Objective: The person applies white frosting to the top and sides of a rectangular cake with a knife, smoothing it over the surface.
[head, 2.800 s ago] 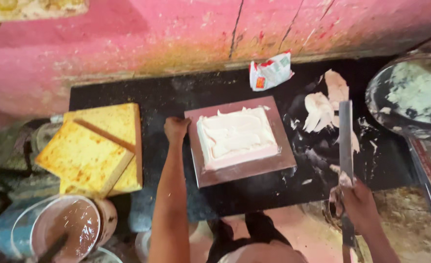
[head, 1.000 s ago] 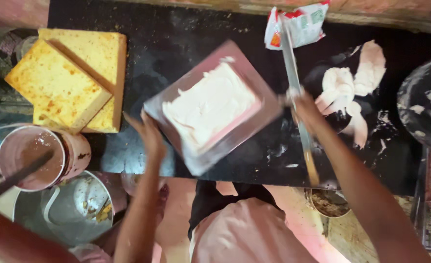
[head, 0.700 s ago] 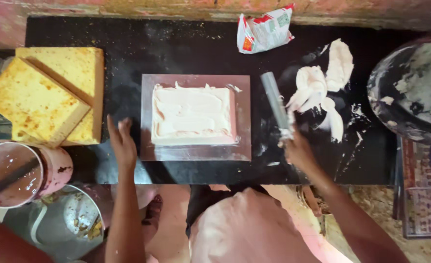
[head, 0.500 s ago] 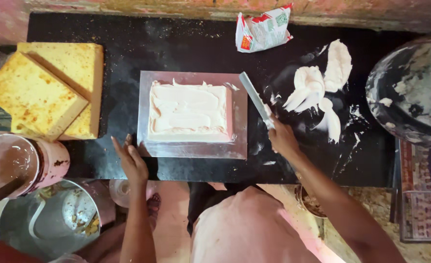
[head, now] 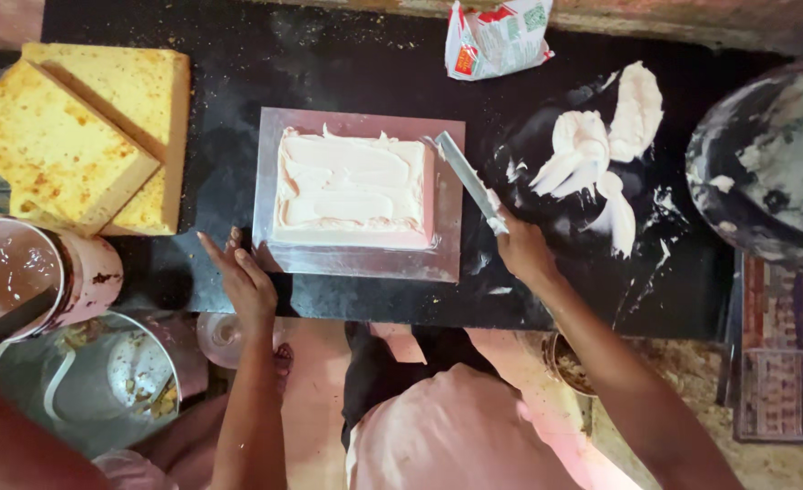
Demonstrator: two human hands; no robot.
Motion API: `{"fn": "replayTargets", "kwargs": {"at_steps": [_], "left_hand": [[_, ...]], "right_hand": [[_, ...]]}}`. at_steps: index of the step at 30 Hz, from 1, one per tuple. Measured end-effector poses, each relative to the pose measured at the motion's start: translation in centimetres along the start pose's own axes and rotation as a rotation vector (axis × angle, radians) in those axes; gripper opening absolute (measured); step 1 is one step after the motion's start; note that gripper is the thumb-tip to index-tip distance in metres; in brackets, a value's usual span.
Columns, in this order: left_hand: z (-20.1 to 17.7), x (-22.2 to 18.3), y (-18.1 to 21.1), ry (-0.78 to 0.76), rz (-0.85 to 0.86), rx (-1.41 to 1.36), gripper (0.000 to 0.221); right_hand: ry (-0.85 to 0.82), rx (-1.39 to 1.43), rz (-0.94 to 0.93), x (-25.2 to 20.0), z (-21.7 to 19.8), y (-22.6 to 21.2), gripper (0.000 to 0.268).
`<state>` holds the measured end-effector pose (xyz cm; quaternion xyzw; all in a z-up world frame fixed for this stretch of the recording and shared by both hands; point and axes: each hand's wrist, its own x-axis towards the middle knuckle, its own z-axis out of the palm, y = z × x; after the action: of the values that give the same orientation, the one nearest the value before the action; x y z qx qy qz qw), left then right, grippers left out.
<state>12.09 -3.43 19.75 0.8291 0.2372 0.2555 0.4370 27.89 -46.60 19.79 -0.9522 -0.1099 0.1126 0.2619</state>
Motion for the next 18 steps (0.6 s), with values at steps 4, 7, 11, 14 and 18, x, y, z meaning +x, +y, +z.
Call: {"fn": "replayTargets", "kwargs": {"at_steps": [4, 7, 11, 14, 18], "left_hand": [[-0.3, 0.1, -0.5, 0.012, 0.016, 0.027, 0.062], [-0.5, 0.1, -0.6, 0.012, 0.023, -0.013, 0.063], [-1.0, 0.1, -0.5, -0.023, 0.010, -0.047, 0.064], [-1.1, 0.3, -0.3, -0.033, 0.020, -0.080, 0.064], [-1.3, 0.1, -0.8, -0.073, 0.012, -0.107, 0.065]], "right_hand": [[0.128, -0.109, -0.106, -2.7, 1.3, 0.6, 0.050], [0.223, -0.094, -0.203, -4.7, 1.2, -0.8, 0.050], [-0.024, -0.002, 0.190, -7.9, 1.6, -1.0, 0.057], [0.091, -0.049, 0.032, -11.7, 3.1, -0.6, 0.058], [-0.049, 0.155, 0.240, -18.1, 4.4, -1.8, 0.057]]}}
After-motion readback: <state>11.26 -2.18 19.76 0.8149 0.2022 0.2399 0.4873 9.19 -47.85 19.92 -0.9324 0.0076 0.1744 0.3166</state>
